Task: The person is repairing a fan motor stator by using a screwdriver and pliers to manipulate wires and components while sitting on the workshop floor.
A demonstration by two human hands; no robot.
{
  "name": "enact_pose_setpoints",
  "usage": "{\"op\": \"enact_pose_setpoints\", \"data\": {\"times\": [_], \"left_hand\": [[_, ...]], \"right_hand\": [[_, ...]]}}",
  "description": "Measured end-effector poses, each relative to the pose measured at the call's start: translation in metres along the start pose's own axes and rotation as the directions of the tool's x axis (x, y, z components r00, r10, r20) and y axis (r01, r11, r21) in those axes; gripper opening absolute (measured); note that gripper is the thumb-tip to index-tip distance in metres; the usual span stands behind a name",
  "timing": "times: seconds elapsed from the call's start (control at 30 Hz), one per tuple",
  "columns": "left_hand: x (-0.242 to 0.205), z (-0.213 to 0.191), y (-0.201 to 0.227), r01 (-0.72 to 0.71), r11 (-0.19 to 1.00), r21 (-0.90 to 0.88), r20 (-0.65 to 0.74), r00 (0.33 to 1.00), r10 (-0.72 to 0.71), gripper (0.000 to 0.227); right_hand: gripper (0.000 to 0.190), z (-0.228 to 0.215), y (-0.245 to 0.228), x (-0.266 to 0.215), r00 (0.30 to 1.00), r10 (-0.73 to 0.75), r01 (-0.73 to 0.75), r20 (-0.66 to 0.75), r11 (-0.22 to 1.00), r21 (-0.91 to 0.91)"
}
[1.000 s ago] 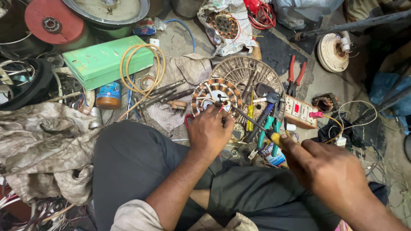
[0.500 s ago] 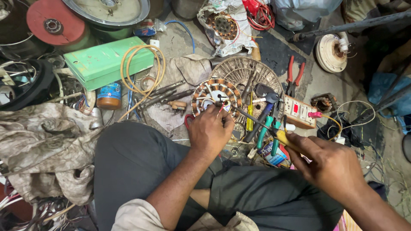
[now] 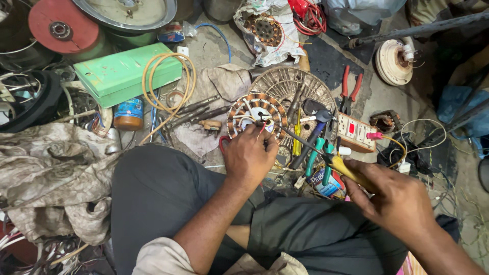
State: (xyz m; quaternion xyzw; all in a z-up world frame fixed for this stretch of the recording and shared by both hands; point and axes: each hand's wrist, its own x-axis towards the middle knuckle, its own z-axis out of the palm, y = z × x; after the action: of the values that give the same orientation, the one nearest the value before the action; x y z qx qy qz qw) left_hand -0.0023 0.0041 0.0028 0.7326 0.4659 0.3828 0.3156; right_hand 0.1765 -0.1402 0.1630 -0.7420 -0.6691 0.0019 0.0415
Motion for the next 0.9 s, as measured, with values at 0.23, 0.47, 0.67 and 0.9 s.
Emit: {"op": "enact_pose_setpoints", "data": {"times": [0.23,0.47,0.67,0.9], "left_hand": [[-0.002,0.003,-0.002,-0.052,0.998,0.028,-0.038,0.998,0.053,0.013],[-0.003,0.003,-0.004,-0.089,0.994,0.07,-0.006,0.996,0.089,0.014],[-0.006,-0.007,0.006,-0.096,0.993,0.074,-0.034,0.995,0.098,0.027],[-0.028,-0.024,-0.014,0.462,0.7,-0.545,0.191,0.881,-0.433,0.033]], "right_hand": [[0.038,0.0,0.0,-0.004,0.991,0.134,-0.133,-0.008,0.989,0.056],[0.037,0.06,0.043,-0.06,0.86,0.495,-0.269,-0.123,0.644,0.716],[0.039,0.108,0.066,-0.105,0.653,0.755,-0.272,0.058,0.163,0.948],[0.032,0.107,0.057,-0.099,0.756,0.652,-0.137,-0.063,0.252,0.958]]}}
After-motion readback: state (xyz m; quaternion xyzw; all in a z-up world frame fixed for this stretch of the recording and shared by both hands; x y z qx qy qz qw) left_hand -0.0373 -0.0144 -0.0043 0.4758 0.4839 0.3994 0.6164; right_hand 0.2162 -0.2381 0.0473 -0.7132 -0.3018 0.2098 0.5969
